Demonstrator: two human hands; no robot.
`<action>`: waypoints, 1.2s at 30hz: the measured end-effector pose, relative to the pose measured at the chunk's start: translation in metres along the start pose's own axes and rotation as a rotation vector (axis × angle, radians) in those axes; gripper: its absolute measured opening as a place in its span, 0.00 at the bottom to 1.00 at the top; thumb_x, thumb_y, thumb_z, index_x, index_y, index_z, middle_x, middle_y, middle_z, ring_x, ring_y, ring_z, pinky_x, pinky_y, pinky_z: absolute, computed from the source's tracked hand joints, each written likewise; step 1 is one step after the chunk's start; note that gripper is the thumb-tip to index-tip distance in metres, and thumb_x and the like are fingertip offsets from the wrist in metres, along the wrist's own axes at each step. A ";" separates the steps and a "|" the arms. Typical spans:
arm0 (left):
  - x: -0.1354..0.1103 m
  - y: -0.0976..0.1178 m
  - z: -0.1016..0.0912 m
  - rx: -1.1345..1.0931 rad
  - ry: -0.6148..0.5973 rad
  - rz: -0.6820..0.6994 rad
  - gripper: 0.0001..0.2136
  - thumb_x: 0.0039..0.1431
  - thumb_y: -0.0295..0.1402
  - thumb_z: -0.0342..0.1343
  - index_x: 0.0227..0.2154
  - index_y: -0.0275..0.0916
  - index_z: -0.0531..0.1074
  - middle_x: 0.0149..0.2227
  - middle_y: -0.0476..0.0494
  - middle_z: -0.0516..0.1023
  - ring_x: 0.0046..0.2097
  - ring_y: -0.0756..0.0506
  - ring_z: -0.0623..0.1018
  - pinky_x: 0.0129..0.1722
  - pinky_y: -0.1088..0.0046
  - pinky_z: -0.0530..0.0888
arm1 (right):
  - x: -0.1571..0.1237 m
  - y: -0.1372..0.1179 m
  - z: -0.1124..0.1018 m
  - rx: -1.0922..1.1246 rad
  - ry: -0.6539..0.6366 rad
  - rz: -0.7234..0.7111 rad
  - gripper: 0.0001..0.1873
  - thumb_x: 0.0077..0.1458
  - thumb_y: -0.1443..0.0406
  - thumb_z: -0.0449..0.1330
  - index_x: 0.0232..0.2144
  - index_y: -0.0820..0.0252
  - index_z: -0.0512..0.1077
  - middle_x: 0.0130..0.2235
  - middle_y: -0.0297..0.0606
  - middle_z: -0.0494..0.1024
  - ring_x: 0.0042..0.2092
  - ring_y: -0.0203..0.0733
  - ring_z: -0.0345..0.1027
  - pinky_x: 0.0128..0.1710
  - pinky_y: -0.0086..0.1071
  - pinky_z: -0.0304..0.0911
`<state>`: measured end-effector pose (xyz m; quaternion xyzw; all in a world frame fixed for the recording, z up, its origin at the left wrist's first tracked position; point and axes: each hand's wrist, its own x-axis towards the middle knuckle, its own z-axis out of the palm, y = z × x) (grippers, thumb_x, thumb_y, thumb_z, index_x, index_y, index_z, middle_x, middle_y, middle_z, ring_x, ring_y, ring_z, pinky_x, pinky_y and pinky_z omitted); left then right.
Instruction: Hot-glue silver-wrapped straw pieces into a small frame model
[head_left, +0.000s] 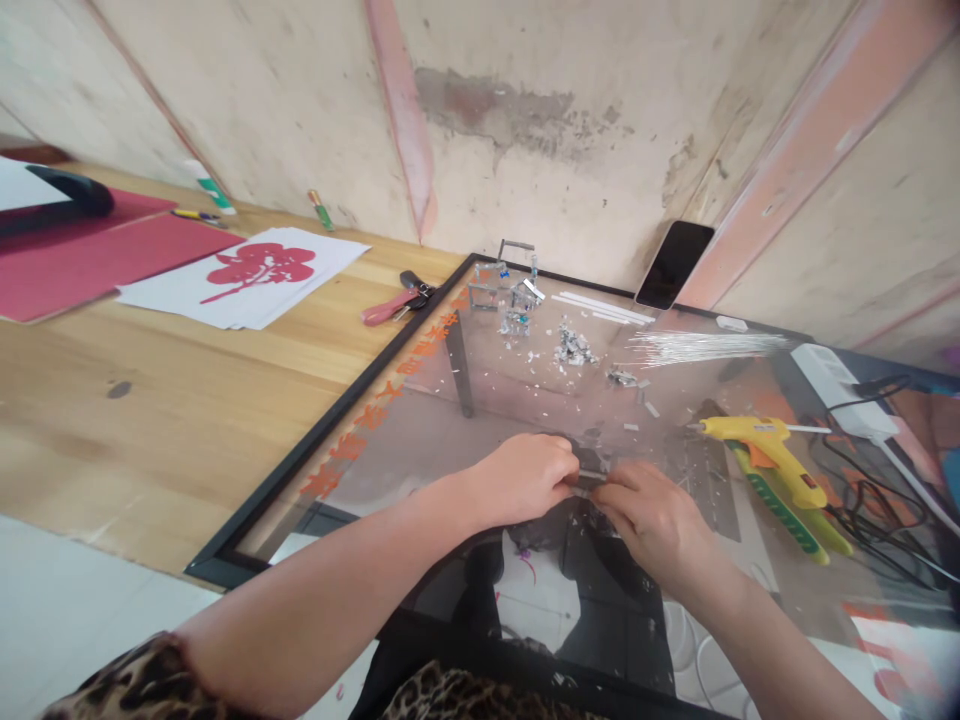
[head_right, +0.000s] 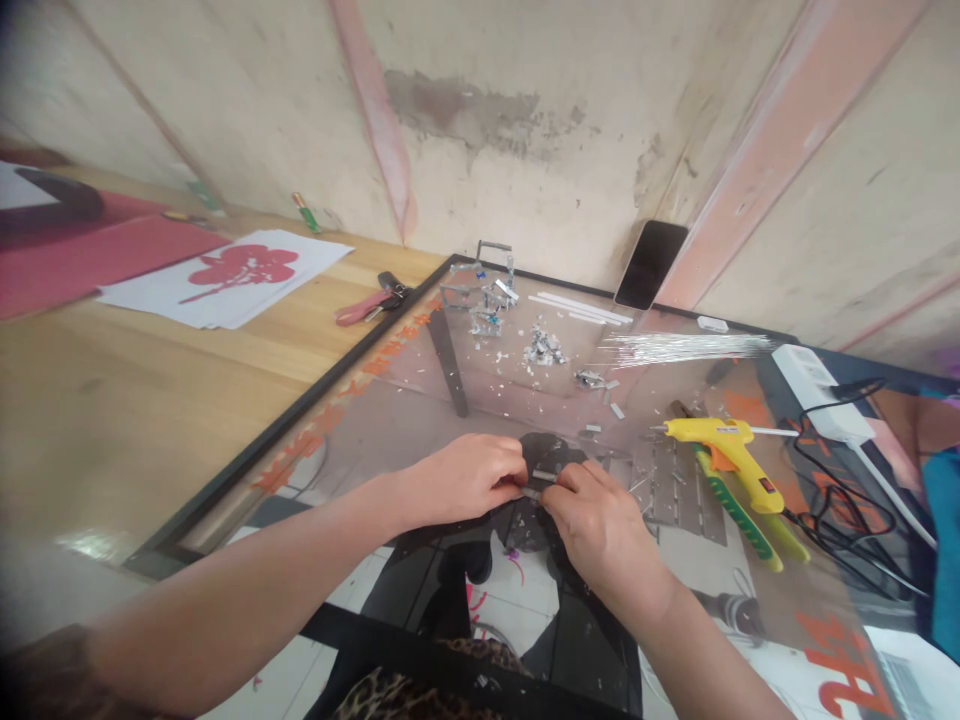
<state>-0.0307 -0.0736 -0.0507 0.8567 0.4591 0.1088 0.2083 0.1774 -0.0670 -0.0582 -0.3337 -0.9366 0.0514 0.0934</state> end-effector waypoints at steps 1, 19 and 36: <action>0.000 0.000 0.000 -0.003 0.002 0.002 0.06 0.56 0.28 0.52 0.30 0.37 0.74 0.34 0.45 0.74 0.38 0.46 0.75 0.37 0.72 0.70 | 0.000 0.000 0.000 0.004 0.004 0.000 0.15 0.61 0.68 0.48 0.29 0.57 0.73 0.29 0.38 0.70 0.37 0.38 0.63 0.37 0.31 0.59; 0.001 -0.010 -0.009 -0.123 0.108 -0.019 0.08 0.58 0.31 0.52 0.33 0.37 0.76 0.33 0.45 0.75 0.36 0.49 0.74 0.38 0.75 0.69 | -0.008 0.031 -0.015 0.202 0.152 0.210 0.08 0.57 0.64 0.55 0.32 0.54 0.75 0.35 0.36 0.76 0.38 0.39 0.69 0.40 0.33 0.64; 0.010 -0.016 0.013 -0.140 0.165 -0.031 0.09 0.57 0.36 0.55 0.36 0.39 0.77 0.35 0.47 0.74 0.37 0.49 0.73 0.36 0.76 0.68 | -0.002 0.034 0.005 0.111 -0.036 0.291 0.09 0.57 0.62 0.54 0.37 0.52 0.74 0.37 0.34 0.75 0.39 0.41 0.69 0.39 0.32 0.62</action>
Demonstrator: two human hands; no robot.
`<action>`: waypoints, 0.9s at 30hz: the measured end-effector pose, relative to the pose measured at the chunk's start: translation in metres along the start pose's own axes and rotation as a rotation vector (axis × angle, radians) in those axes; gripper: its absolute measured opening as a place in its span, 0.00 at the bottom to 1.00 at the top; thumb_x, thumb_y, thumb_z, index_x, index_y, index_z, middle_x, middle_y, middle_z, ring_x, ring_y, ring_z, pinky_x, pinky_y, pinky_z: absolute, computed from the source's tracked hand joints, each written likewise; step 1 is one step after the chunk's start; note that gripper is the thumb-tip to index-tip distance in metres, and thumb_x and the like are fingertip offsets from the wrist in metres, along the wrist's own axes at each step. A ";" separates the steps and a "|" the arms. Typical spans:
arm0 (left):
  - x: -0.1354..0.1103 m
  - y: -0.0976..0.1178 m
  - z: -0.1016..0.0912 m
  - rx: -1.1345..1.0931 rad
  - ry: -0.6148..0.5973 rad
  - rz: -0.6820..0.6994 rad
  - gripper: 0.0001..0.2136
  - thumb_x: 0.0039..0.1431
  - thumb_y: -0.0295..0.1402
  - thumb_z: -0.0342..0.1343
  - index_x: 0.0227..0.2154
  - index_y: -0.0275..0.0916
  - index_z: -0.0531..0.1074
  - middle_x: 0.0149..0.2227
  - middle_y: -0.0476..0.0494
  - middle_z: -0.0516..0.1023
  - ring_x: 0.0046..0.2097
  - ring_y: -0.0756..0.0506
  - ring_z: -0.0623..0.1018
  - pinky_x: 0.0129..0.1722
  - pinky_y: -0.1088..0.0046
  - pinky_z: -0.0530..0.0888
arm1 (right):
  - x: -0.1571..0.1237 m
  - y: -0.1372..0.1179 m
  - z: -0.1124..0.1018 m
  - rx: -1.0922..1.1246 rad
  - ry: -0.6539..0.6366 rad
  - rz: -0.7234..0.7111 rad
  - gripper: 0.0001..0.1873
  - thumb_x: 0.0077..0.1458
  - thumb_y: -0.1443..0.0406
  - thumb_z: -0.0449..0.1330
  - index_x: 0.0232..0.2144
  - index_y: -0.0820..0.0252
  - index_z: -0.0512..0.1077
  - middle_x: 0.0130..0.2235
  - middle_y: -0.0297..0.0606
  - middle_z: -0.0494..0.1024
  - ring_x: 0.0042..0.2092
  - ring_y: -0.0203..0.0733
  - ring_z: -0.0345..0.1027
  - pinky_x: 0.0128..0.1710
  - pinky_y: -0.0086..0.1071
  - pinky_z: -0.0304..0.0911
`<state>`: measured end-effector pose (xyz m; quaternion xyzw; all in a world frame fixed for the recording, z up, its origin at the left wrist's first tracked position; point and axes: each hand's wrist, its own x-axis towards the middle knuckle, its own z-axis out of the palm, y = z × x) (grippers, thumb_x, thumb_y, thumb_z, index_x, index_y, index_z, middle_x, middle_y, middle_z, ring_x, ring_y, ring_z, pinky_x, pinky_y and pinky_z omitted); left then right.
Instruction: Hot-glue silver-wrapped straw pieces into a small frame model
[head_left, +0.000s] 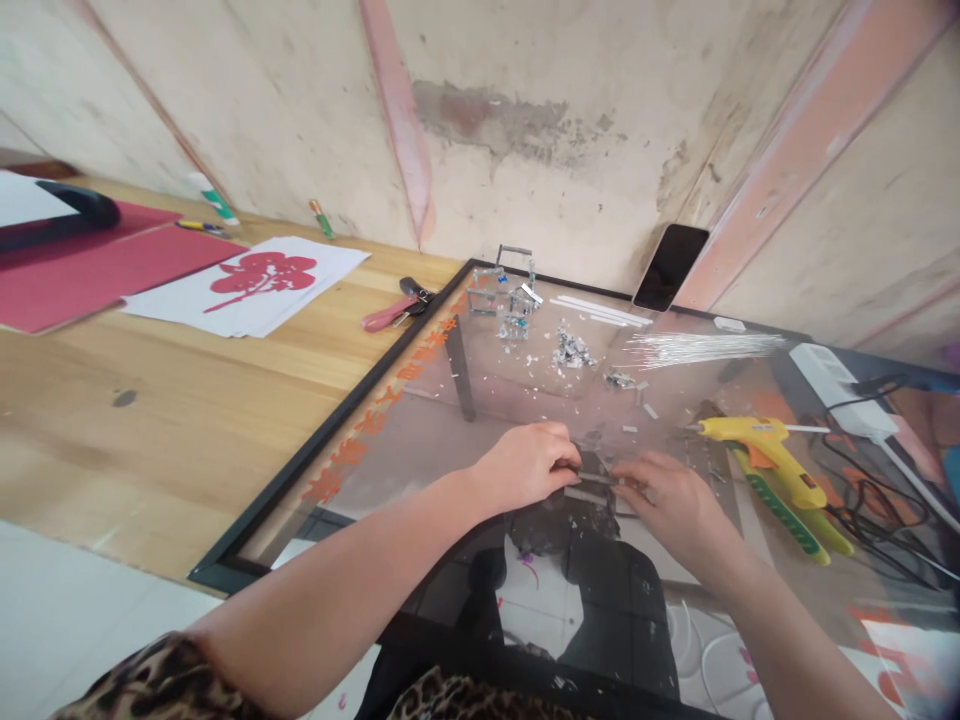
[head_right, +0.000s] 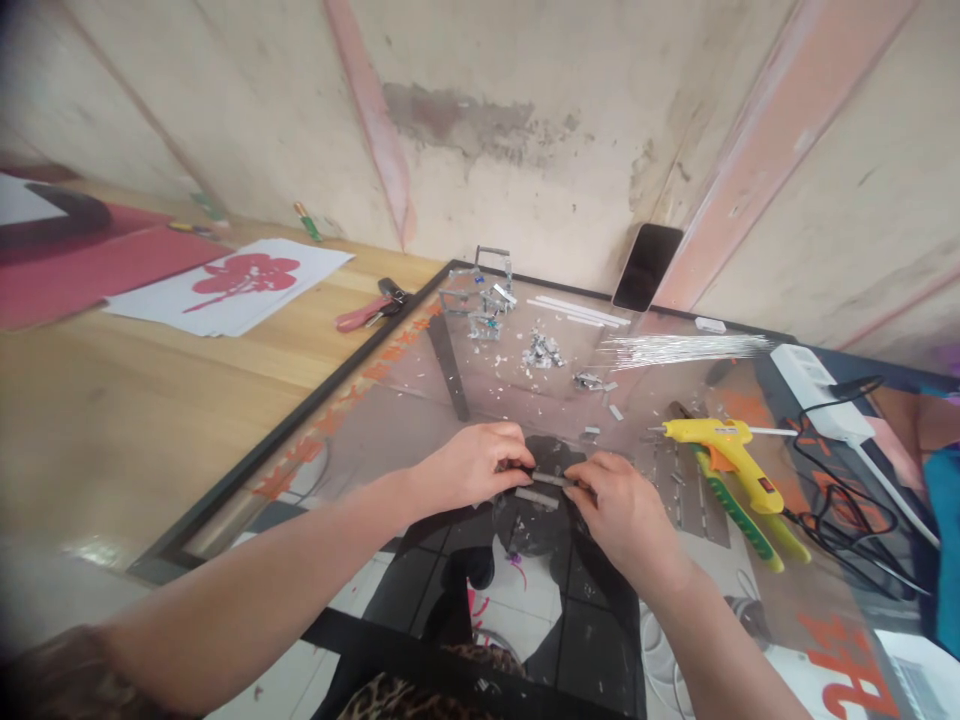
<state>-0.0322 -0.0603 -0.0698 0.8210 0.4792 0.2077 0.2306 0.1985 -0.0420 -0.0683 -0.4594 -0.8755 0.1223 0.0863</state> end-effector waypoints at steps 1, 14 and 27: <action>0.000 0.000 0.000 0.005 -0.001 0.002 0.08 0.57 0.36 0.55 0.36 0.40 0.77 0.35 0.47 0.74 0.37 0.49 0.73 0.36 0.76 0.68 | 0.000 0.000 0.001 0.006 0.005 -0.005 0.09 0.57 0.62 0.54 0.37 0.52 0.74 0.36 0.34 0.75 0.39 0.41 0.69 0.39 0.32 0.62; 0.001 -0.002 0.003 0.034 0.013 0.025 0.07 0.57 0.34 0.54 0.34 0.39 0.76 0.34 0.48 0.74 0.37 0.50 0.73 0.36 0.76 0.68 | 0.002 -0.002 0.008 0.050 0.030 -0.042 0.09 0.57 0.65 0.54 0.36 0.55 0.75 0.35 0.36 0.75 0.38 0.41 0.68 0.39 0.33 0.62; 0.003 -0.001 0.003 0.045 0.009 0.040 0.07 0.58 0.33 0.53 0.33 0.39 0.76 0.34 0.48 0.73 0.36 0.50 0.73 0.36 0.76 0.68 | 0.002 0.000 0.012 0.062 0.058 -0.062 0.10 0.57 0.65 0.54 0.35 0.55 0.75 0.34 0.37 0.76 0.37 0.41 0.69 0.39 0.33 0.63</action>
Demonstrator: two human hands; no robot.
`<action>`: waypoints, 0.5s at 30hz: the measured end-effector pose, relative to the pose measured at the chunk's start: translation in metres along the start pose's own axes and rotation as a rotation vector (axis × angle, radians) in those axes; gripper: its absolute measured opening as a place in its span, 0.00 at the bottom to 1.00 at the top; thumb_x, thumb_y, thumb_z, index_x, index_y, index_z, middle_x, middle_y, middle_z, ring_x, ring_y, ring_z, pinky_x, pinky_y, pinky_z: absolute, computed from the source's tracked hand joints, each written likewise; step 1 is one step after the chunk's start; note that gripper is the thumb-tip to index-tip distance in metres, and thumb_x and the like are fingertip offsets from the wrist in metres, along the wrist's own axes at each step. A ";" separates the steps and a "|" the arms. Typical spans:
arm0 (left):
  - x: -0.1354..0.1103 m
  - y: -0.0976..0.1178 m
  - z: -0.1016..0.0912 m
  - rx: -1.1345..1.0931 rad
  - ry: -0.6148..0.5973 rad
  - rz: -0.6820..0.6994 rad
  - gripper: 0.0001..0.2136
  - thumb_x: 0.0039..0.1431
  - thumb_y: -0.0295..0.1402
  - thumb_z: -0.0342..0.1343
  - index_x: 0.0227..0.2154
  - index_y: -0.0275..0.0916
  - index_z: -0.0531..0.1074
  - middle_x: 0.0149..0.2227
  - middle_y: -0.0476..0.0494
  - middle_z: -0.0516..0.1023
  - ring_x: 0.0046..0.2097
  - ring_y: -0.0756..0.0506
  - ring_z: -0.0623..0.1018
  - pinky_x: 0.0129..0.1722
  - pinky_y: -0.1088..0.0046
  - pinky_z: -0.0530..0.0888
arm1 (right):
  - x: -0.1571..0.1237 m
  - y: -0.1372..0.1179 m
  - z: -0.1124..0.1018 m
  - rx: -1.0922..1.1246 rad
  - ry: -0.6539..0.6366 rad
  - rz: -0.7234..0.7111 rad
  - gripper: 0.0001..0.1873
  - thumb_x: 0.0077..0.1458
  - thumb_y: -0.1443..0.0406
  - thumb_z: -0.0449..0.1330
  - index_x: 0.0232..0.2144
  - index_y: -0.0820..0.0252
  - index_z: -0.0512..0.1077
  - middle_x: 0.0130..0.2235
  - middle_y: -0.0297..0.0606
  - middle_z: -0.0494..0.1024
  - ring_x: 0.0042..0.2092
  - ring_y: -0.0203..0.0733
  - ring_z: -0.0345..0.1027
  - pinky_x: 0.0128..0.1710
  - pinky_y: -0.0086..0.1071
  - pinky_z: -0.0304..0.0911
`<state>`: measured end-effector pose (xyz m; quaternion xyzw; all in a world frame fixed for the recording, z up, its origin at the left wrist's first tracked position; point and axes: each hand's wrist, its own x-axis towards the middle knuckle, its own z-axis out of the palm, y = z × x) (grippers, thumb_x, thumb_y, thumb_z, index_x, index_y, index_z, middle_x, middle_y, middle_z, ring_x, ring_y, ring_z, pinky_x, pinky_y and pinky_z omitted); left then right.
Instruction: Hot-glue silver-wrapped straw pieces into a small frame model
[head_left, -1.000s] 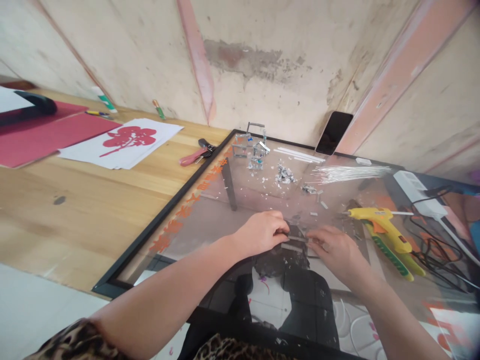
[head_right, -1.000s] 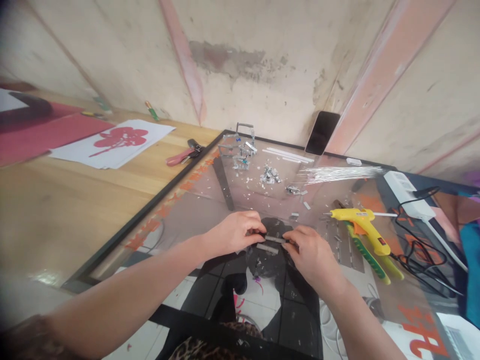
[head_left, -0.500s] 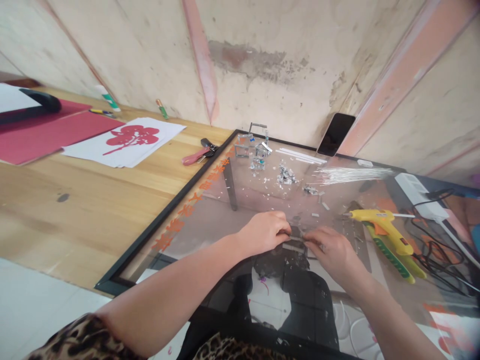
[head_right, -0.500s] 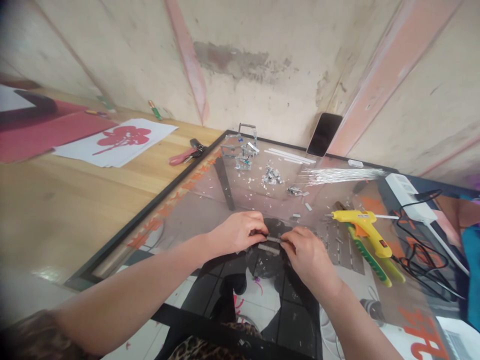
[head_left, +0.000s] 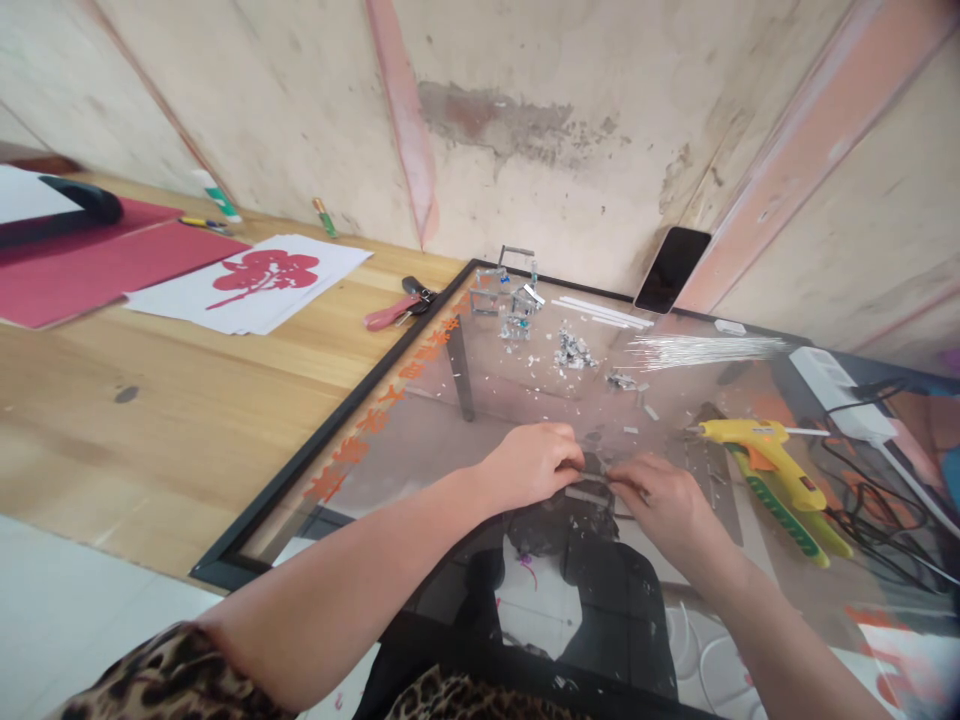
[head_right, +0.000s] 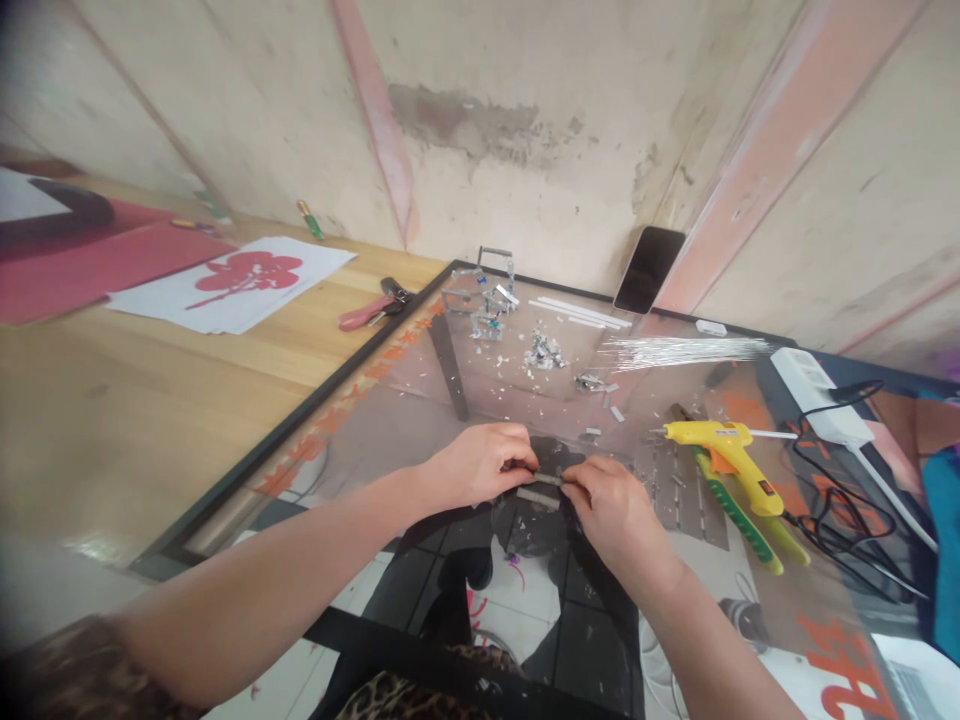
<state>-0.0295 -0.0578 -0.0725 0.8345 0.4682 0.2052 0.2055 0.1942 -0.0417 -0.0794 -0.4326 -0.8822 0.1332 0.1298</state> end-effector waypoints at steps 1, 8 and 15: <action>0.000 0.000 0.000 -0.001 -0.001 0.001 0.07 0.58 0.33 0.53 0.33 0.39 0.76 0.34 0.48 0.74 0.36 0.50 0.73 0.36 0.76 0.68 | 0.000 0.000 0.000 0.001 0.002 -0.001 0.10 0.57 0.65 0.54 0.34 0.56 0.75 0.34 0.37 0.76 0.37 0.41 0.69 0.39 0.33 0.63; 0.002 -0.001 0.002 -0.004 -0.002 0.014 0.07 0.58 0.32 0.53 0.33 0.39 0.76 0.34 0.47 0.74 0.36 0.49 0.73 0.36 0.76 0.68 | -0.001 -0.004 -0.002 0.018 0.012 0.017 0.09 0.57 0.66 0.54 0.34 0.56 0.75 0.34 0.37 0.76 0.37 0.41 0.70 0.39 0.33 0.63; 0.002 -0.002 0.001 -0.015 -0.009 0.016 0.07 0.58 0.32 0.52 0.34 0.40 0.76 0.34 0.47 0.74 0.37 0.49 0.74 0.37 0.76 0.68 | 0.001 -0.006 -0.001 0.024 0.019 0.010 0.09 0.56 0.67 0.54 0.33 0.57 0.76 0.33 0.37 0.77 0.37 0.41 0.70 0.39 0.33 0.64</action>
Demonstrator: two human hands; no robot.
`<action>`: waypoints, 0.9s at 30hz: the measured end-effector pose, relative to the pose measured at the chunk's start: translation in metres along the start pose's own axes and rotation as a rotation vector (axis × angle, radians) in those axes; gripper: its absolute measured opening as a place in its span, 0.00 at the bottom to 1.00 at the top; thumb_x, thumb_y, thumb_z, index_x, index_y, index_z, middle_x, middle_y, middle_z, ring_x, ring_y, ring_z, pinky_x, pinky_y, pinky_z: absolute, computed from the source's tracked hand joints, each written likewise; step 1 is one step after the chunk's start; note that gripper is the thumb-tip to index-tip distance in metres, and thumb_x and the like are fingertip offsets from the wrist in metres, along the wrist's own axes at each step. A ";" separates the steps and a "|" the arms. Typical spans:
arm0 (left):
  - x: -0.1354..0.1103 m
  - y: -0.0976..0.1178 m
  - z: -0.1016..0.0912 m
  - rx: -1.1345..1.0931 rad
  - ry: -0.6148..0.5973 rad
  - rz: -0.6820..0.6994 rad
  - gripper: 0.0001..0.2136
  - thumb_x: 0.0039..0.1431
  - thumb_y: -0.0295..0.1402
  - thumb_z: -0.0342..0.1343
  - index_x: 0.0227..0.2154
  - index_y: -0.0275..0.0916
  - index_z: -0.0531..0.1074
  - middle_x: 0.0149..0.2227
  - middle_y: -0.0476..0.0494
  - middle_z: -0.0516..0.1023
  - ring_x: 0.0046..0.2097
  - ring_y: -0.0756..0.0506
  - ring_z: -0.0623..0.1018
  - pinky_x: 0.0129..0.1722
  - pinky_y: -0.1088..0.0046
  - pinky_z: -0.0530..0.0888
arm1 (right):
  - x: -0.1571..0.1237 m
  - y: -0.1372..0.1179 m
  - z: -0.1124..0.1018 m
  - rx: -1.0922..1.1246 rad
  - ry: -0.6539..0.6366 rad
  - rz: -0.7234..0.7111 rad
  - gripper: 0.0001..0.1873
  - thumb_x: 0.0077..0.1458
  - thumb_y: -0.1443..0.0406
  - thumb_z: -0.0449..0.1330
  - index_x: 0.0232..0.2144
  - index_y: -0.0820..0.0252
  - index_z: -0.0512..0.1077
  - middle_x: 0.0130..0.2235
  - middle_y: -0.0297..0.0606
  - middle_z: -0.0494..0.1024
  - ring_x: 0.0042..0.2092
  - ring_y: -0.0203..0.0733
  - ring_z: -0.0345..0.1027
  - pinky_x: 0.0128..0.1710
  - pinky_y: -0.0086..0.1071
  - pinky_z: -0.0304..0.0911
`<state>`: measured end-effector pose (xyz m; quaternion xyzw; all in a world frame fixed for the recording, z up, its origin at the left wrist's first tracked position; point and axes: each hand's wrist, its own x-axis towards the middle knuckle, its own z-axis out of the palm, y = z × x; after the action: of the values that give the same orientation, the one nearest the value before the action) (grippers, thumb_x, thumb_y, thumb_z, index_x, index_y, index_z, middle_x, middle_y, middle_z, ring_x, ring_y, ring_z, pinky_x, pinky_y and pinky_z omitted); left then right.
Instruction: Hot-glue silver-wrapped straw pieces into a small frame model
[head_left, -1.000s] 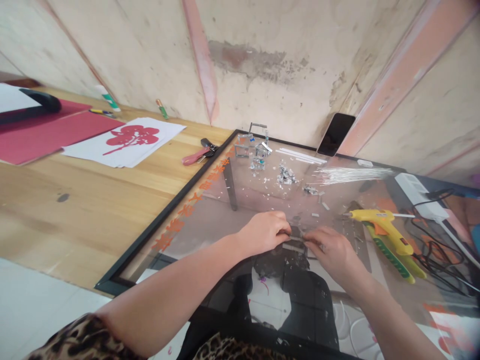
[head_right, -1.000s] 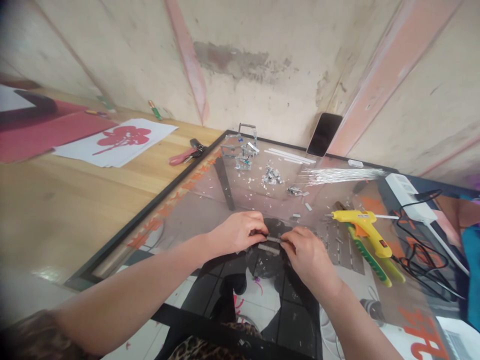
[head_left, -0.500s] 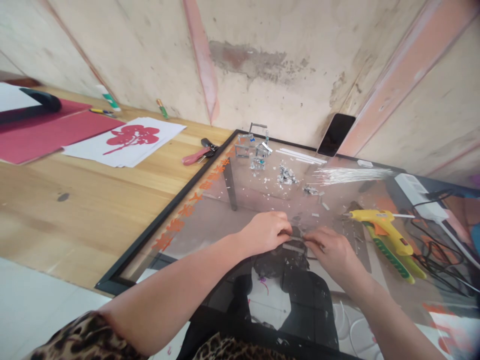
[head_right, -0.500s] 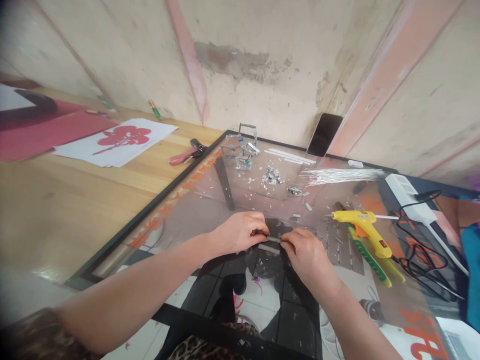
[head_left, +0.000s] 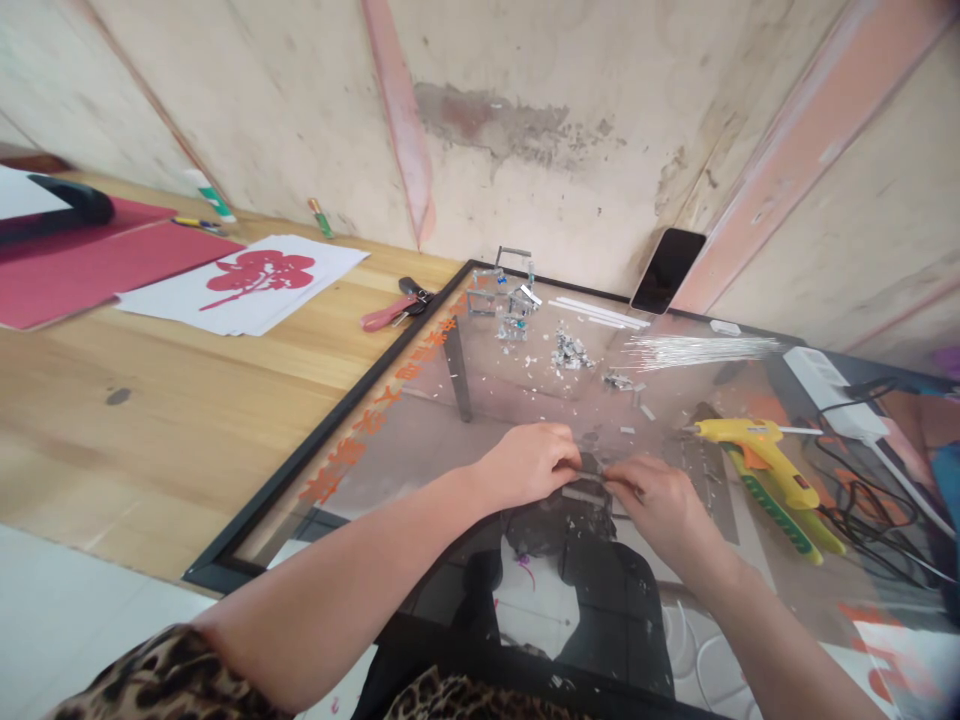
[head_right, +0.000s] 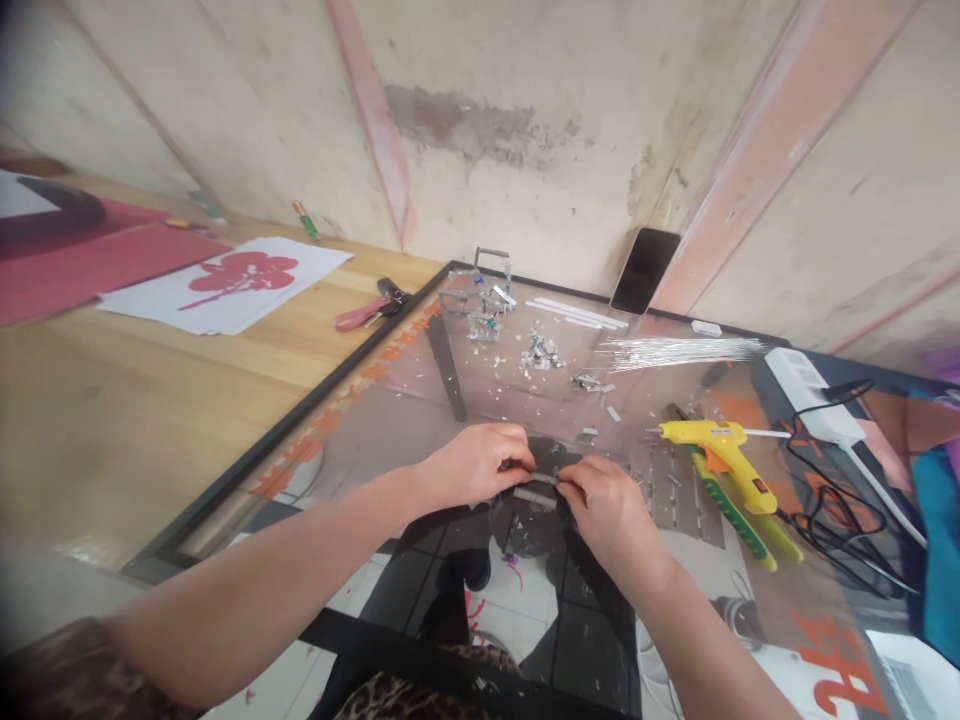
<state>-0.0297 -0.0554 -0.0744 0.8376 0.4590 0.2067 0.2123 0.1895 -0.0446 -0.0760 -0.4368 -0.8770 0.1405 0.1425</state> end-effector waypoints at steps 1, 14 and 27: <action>0.000 0.000 -0.001 -0.001 0.000 0.001 0.08 0.58 0.32 0.52 0.34 0.40 0.76 0.34 0.47 0.74 0.37 0.49 0.74 0.37 0.75 0.68 | 0.001 0.000 0.001 0.004 0.006 -0.006 0.09 0.56 0.67 0.54 0.34 0.57 0.76 0.33 0.37 0.77 0.37 0.41 0.70 0.39 0.33 0.64; -0.003 -0.007 -0.015 -0.026 0.004 -0.069 0.07 0.54 0.30 0.56 0.34 0.37 0.75 0.34 0.45 0.74 0.35 0.49 0.74 0.36 0.76 0.69 | 0.005 -0.012 -0.005 0.197 0.031 0.080 0.11 0.54 0.67 0.55 0.37 0.56 0.76 0.36 0.35 0.80 0.36 0.38 0.73 0.37 0.31 0.66; -0.003 -0.008 -0.013 0.011 0.026 -0.082 0.07 0.54 0.33 0.56 0.34 0.38 0.75 0.32 0.47 0.73 0.34 0.49 0.73 0.34 0.75 0.68 | 0.003 -0.006 -0.012 0.247 0.043 0.142 0.13 0.55 0.64 0.54 0.40 0.54 0.75 0.40 0.35 0.81 0.41 0.42 0.74 0.42 0.33 0.68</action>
<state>-0.0432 -0.0522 -0.0687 0.8165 0.4966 0.2063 0.2100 0.1876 -0.0441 -0.0625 -0.4796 -0.8168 0.2477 0.2035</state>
